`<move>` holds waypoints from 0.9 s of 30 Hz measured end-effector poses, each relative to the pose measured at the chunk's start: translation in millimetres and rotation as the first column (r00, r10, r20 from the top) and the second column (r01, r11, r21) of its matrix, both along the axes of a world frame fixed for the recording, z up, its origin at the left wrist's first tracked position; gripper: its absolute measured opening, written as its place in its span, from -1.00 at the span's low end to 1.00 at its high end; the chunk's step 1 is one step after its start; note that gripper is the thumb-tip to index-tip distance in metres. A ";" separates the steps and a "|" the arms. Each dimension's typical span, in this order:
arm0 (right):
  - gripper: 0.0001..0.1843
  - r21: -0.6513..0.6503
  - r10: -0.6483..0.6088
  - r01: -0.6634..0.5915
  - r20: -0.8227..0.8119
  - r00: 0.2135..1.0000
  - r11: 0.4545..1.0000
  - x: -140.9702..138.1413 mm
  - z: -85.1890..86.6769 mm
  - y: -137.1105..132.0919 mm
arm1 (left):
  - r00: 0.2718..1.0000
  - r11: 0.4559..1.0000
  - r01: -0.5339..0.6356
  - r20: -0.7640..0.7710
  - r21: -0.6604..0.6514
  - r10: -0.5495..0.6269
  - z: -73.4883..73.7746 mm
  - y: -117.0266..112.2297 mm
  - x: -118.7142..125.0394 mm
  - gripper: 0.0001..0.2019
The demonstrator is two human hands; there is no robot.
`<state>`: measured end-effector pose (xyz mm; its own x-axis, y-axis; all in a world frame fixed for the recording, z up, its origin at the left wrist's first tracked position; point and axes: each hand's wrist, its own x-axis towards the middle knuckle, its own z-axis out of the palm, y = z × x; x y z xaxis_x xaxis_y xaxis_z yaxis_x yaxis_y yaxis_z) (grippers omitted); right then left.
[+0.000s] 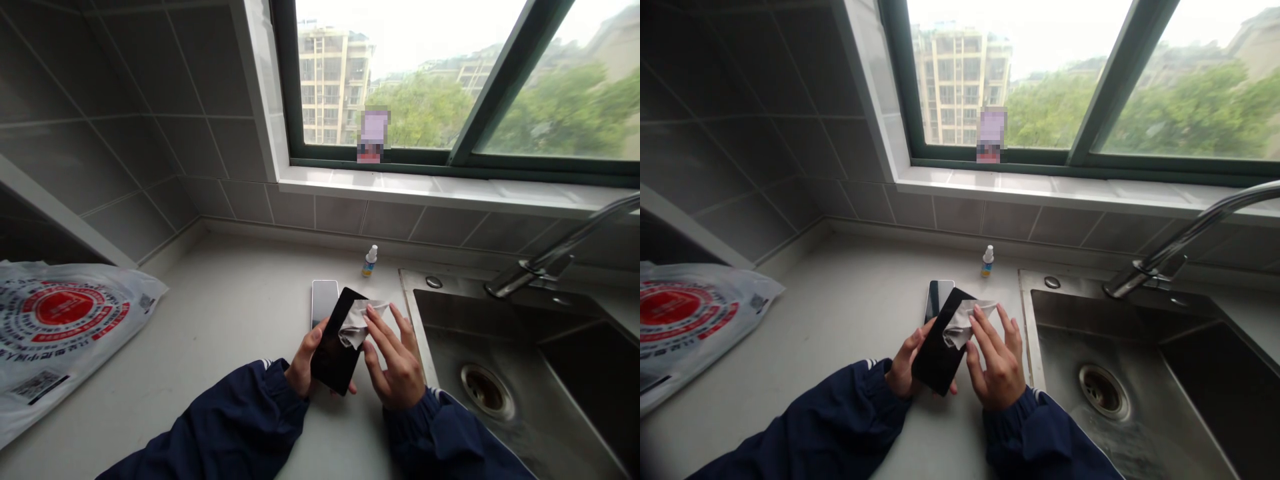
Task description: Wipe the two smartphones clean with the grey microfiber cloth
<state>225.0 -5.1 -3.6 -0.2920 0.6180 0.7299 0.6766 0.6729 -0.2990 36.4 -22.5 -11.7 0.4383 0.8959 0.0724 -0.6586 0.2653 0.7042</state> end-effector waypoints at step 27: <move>-0.53 -0.035 0.063 -0.061 0.081 0.995 0.998 -3.0 -2.2 -4.7 | 1.000 0.999 0.008 -0.006 -0.051 -0.008 -1.8 0.1 -0.2 -0.41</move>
<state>222.1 -9.7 -5.8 -0.3889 0.6194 0.6820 0.6570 0.7054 -0.2661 36.3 -22.3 -13.5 0.4457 0.8948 0.0242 -0.6521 0.3060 0.6936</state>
